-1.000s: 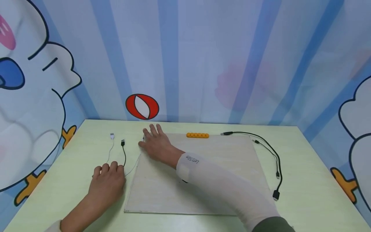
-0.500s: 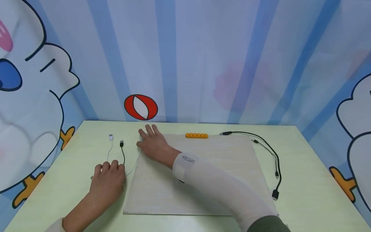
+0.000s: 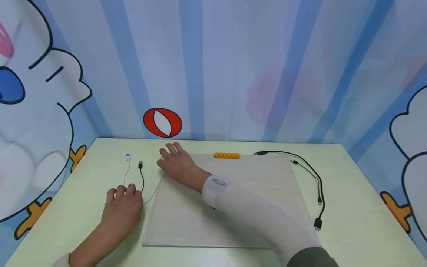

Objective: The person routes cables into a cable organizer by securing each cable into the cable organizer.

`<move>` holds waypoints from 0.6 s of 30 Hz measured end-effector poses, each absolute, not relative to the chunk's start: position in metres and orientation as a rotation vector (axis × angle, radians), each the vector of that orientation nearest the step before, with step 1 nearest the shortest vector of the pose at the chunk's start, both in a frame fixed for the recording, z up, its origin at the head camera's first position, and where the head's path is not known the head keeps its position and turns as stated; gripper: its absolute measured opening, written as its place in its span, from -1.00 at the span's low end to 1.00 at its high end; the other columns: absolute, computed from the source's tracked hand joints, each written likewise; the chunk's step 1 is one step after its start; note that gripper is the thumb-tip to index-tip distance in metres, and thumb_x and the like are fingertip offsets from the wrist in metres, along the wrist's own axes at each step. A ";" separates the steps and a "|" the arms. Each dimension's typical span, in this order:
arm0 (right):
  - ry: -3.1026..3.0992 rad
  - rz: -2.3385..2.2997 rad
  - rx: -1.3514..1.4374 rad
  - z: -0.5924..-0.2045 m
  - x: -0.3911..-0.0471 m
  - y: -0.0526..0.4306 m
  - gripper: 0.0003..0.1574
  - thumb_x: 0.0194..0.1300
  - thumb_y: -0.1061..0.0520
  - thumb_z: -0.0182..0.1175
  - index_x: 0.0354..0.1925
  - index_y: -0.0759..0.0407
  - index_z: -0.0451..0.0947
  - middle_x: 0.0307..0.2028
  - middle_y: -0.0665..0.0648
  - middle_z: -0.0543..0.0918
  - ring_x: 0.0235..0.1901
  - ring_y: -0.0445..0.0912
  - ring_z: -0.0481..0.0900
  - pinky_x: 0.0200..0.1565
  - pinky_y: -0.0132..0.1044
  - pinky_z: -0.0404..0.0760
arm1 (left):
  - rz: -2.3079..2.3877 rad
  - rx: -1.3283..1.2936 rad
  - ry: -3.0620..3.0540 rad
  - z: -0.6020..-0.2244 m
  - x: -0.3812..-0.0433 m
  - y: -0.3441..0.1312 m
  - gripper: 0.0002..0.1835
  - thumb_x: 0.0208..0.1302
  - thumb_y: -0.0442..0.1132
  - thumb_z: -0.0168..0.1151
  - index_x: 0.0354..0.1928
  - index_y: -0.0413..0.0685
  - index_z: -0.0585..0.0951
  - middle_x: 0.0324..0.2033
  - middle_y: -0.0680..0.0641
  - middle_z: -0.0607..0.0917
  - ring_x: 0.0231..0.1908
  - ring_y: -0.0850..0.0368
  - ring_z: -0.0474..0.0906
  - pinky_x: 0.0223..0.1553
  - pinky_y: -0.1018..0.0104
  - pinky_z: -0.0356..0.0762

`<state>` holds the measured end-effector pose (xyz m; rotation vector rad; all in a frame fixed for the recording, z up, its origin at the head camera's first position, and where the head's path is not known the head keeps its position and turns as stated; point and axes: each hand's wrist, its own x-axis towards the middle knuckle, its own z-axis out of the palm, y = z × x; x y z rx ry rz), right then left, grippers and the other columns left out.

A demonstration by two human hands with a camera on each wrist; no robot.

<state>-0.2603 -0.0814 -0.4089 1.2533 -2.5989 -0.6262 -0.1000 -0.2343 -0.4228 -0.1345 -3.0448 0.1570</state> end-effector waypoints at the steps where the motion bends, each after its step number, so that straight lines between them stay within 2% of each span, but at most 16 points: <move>1: -2.588 -0.628 1.260 -0.409 -0.261 -0.080 -0.49 0.77 0.02 0.18 0.52 -0.34 0.58 0.59 0.00 0.49 0.64 0.04 0.30 0.69 -0.01 0.28 | 0.152 -0.139 -3.041 -0.422 -0.100 -0.234 -0.96 0.40 -0.46 0.39 -0.22 -0.31 0.69 -0.17 -0.23 0.60 0.12 -0.39 0.53 0.23 -0.40 0.39; 8: -2.523 -0.633 1.306 -0.407 -0.263 -0.074 -0.50 0.70 0.03 0.28 0.46 -0.35 0.66 0.55 -0.01 0.55 0.61 0.03 0.35 0.68 -0.02 0.32 | 0.099 -0.164 -3.009 -0.418 -0.099 -0.233 -0.90 0.30 -0.41 0.52 -0.33 -0.22 0.73 -0.13 -0.24 0.68 0.26 -0.46 0.55 0.27 -0.46 0.39; 12: -2.486 -0.643 1.324 -0.407 -0.264 -0.071 -0.53 0.68 0.04 0.32 0.42 -0.33 0.71 0.52 -0.01 0.58 0.60 0.03 0.36 0.66 -0.03 0.34 | 0.079 -0.160 -3.033 -0.416 -0.100 -0.233 -0.90 0.25 -0.39 0.52 -0.36 -0.20 0.73 -0.13 -0.23 0.68 0.31 -0.48 0.53 0.30 -0.51 0.37; 15: -2.475 -0.651 1.336 -0.406 -0.263 -0.068 -0.51 0.66 0.04 0.34 0.44 -0.31 0.69 0.57 0.00 0.52 0.63 0.04 0.33 0.68 -0.01 0.32 | 0.061 -0.147 -3.042 -0.414 -0.101 -0.232 -0.90 0.20 -0.40 0.49 -0.40 -0.20 0.71 -0.13 -0.23 0.68 0.34 -0.50 0.51 0.32 -0.52 0.35; 18: -2.471 -0.652 1.344 -0.406 -0.263 -0.064 -0.46 0.66 0.05 0.35 0.48 -0.28 0.63 0.71 0.03 0.37 0.74 0.11 0.21 0.75 0.05 0.24 | 0.035 -0.131 -3.018 -0.414 -0.099 -0.231 -0.86 0.14 -0.39 0.49 -0.47 -0.16 0.68 -0.14 -0.24 0.68 0.32 -0.51 0.51 0.31 -0.52 0.35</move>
